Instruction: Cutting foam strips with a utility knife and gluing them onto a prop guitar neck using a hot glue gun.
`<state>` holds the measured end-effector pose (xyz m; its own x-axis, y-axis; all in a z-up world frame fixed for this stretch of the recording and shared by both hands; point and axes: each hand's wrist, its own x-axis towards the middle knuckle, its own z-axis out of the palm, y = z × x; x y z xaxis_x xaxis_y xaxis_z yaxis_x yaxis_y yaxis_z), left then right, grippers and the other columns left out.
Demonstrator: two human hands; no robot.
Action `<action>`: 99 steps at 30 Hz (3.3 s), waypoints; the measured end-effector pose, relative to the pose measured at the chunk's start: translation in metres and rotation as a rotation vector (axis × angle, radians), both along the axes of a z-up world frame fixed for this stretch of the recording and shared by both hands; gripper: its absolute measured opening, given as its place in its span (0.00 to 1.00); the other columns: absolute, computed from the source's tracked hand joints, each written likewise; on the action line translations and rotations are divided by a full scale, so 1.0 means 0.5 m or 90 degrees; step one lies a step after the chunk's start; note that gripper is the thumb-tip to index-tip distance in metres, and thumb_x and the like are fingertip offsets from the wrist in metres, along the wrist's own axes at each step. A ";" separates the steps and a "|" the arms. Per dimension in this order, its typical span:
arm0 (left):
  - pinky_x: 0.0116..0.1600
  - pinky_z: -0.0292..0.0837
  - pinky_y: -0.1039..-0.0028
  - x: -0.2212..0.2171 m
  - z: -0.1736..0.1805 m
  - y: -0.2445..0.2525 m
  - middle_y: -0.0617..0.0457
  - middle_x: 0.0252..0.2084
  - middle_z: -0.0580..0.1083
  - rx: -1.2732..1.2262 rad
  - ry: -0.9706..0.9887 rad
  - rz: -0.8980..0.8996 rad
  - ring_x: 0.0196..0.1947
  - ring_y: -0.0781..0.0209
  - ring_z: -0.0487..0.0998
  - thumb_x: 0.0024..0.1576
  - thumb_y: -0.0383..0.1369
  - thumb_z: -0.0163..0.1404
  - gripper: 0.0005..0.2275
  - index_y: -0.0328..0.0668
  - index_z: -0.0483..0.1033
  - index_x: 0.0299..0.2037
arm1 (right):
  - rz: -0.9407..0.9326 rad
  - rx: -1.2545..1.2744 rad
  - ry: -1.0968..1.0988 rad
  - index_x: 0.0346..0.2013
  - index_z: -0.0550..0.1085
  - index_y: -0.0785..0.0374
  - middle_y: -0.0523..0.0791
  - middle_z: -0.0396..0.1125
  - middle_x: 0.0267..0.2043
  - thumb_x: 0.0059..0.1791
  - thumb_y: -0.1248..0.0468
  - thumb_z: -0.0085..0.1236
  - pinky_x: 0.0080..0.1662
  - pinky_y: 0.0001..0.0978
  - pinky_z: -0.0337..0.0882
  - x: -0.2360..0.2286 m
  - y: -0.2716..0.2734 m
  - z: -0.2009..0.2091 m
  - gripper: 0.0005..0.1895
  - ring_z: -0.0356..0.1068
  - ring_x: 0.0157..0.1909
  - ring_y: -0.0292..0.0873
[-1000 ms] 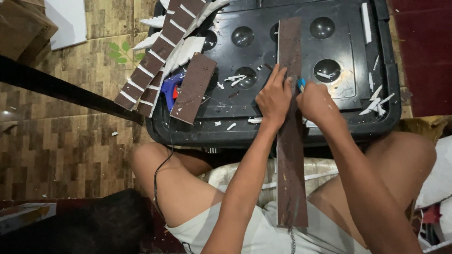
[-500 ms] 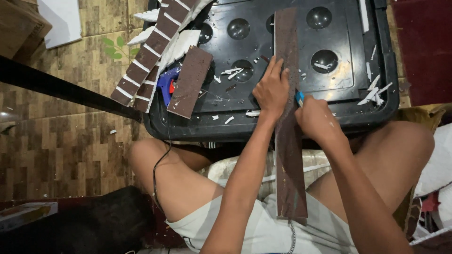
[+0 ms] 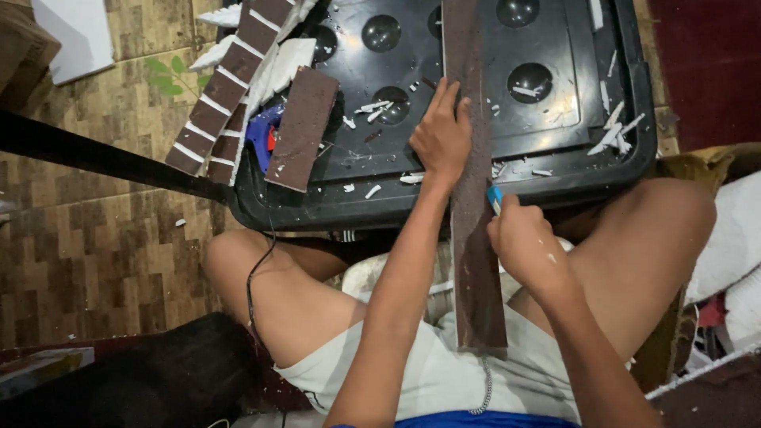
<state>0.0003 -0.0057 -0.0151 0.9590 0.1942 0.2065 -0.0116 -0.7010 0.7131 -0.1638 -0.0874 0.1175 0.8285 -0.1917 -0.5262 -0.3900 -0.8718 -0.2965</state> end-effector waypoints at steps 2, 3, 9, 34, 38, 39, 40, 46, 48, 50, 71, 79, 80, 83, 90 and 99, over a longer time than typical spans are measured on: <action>0.47 0.78 0.60 -0.006 0.021 0.004 0.62 0.66 0.73 0.006 -0.042 -0.001 0.47 0.48 0.84 0.59 0.38 0.51 0.16 0.52 0.78 0.56 | -0.012 0.044 -0.081 0.42 0.68 0.72 0.67 0.71 0.36 0.51 0.62 0.46 0.44 0.67 0.69 -0.019 -0.005 -0.014 0.13 0.72 0.39 0.76; 0.47 0.78 0.60 -0.008 0.024 0.005 0.62 0.66 0.73 0.007 -0.041 -0.002 0.47 0.48 0.84 0.59 0.38 0.51 0.16 0.52 0.78 0.56 | -0.013 0.045 -0.080 0.42 0.68 0.72 0.67 0.71 0.36 0.51 0.62 0.46 0.44 0.67 0.69 -0.021 -0.001 -0.006 0.13 0.72 0.39 0.76; 0.47 0.78 0.58 -0.012 0.044 0.009 0.60 0.67 0.71 0.002 -0.013 -0.009 0.48 0.47 0.84 0.59 0.38 0.50 0.16 0.52 0.77 0.58 | -0.061 0.045 -0.069 0.43 0.69 0.71 0.65 0.72 0.36 0.51 0.64 0.44 0.43 0.67 0.69 -0.042 0.010 0.005 0.12 0.72 0.39 0.75; 0.42 0.80 0.51 0.012 0.084 0.019 0.47 0.54 0.74 0.018 -0.038 -0.058 0.46 0.41 0.82 0.56 0.38 0.55 0.19 0.45 0.73 0.57 | -0.043 0.004 -0.171 0.48 0.70 0.71 0.69 0.73 0.37 0.56 0.62 0.43 0.38 0.61 0.78 0.198 -0.024 -0.056 0.14 0.76 0.40 0.72; 0.39 0.81 0.54 0.023 0.063 0.007 0.49 0.52 0.75 0.052 -0.029 -0.041 0.45 0.44 0.82 0.56 0.41 0.55 0.20 0.47 0.73 0.57 | -0.043 0.038 -0.196 0.48 0.71 0.74 0.70 0.72 0.38 0.56 0.65 0.43 0.36 0.61 0.77 0.214 -0.017 -0.046 0.14 0.76 0.40 0.73; 0.39 0.81 0.54 0.028 0.063 0.005 0.49 0.52 0.75 0.053 -0.027 -0.041 0.45 0.44 0.82 0.56 0.41 0.55 0.20 0.47 0.73 0.57 | -0.043 0.039 -0.195 0.48 0.71 0.74 0.70 0.72 0.38 0.56 0.65 0.43 0.36 0.61 0.77 0.225 -0.022 -0.062 0.14 0.76 0.40 0.73; 0.39 0.81 0.53 0.032 0.063 0.004 0.49 0.52 0.75 0.059 -0.034 -0.046 0.45 0.44 0.82 0.55 0.40 0.55 0.19 0.47 0.73 0.57 | -0.045 0.029 -0.191 0.47 0.70 0.73 0.70 0.72 0.37 0.56 0.62 0.43 0.37 0.63 0.77 0.235 -0.028 -0.078 0.15 0.75 0.41 0.73; 0.38 0.81 0.52 0.073 0.054 -0.015 0.47 0.57 0.74 0.085 -0.058 -0.070 0.47 0.42 0.80 0.58 0.38 0.53 0.18 0.46 0.73 0.58 | -0.035 0.013 -0.197 0.45 0.71 0.73 0.70 0.72 0.38 0.55 0.63 0.43 0.41 0.66 0.76 0.306 -0.042 -0.081 0.14 0.75 0.43 0.75; 0.36 0.81 0.52 0.087 0.043 -0.021 0.47 0.58 0.73 0.104 -0.065 -0.073 0.47 0.42 0.80 0.58 0.39 0.53 0.17 0.47 0.74 0.57 | -0.028 0.002 -0.204 0.44 0.71 0.72 0.69 0.72 0.37 0.54 0.63 0.45 0.40 0.64 0.76 0.334 -0.056 -0.112 0.13 0.75 0.42 0.75; 0.35 0.82 0.55 0.100 0.033 -0.027 0.49 0.58 0.74 0.145 -0.101 -0.055 0.46 0.46 0.80 0.58 0.39 0.55 0.16 0.49 0.75 0.55 | -0.029 -0.015 -0.197 0.43 0.72 0.71 0.67 0.73 0.36 0.54 0.61 0.45 0.39 0.65 0.76 0.363 -0.071 -0.149 0.14 0.75 0.41 0.74; 0.38 0.83 0.61 0.097 0.006 -0.042 0.57 0.58 0.76 0.121 -0.068 0.010 0.47 0.52 0.80 0.60 0.43 0.53 0.13 0.58 0.78 0.53 | 0.021 -0.063 -0.095 0.43 0.70 0.71 0.66 0.73 0.38 0.54 0.63 0.45 0.42 0.65 0.77 0.193 -0.052 -0.082 0.12 0.75 0.42 0.75; 0.39 0.83 0.61 0.093 0.012 -0.043 0.56 0.58 0.76 0.124 -0.061 0.005 0.47 0.53 0.80 0.61 0.42 0.53 0.13 0.56 0.78 0.54 | 0.035 -0.062 -0.082 0.43 0.71 0.71 0.66 0.73 0.37 0.54 0.64 0.46 0.41 0.63 0.77 0.136 -0.057 -0.093 0.11 0.76 0.42 0.74; 0.39 0.83 0.61 0.096 0.012 -0.044 0.55 0.58 0.76 0.118 -0.066 0.006 0.47 0.52 0.80 0.61 0.42 0.53 0.13 0.55 0.78 0.54 | 0.025 -0.065 -0.069 0.45 0.70 0.71 0.65 0.73 0.38 0.54 0.63 0.45 0.41 0.62 0.77 0.132 -0.055 -0.091 0.12 0.76 0.41 0.74; 0.38 0.83 0.61 0.092 0.024 -0.040 0.54 0.58 0.76 0.113 -0.060 -0.003 0.47 0.52 0.80 0.61 0.41 0.53 0.12 0.54 0.78 0.54 | 0.027 -0.046 -0.064 0.48 0.70 0.72 0.67 0.73 0.39 0.53 0.65 0.46 0.42 0.63 0.77 0.120 -0.054 -0.078 0.14 0.76 0.42 0.74; 0.38 0.84 0.62 0.093 0.017 -0.043 0.55 0.57 0.76 0.124 -0.063 0.006 0.46 0.53 0.80 0.61 0.41 0.53 0.12 0.55 0.78 0.53 | 0.005 -0.038 -0.013 0.48 0.70 0.69 0.66 0.73 0.39 0.54 0.61 0.45 0.41 0.63 0.77 0.087 -0.047 -0.061 0.14 0.76 0.41 0.74; 0.42 0.78 0.60 0.094 0.011 -0.047 0.53 0.60 0.75 0.095 -0.131 0.015 0.46 0.47 0.79 0.57 0.35 0.55 0.13 0.50 0.79 0.52 | -0.075 0.013 0.022 0.46 0.68 0.68 0.64 0.73 0.40 0.52 0.63 0.43 0.45 0.65 0.71 0.030 -0.014 0.036 0.13 0.74 0.42 0.72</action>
<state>0.0472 -0.0291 -0.0098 0.8895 0.1681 0.4250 -0.1288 -0.8000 0.5860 -0.1488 -0.0945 0.1356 0.7826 -0.2752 -0.5584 -0.4994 -0.8131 -0.2990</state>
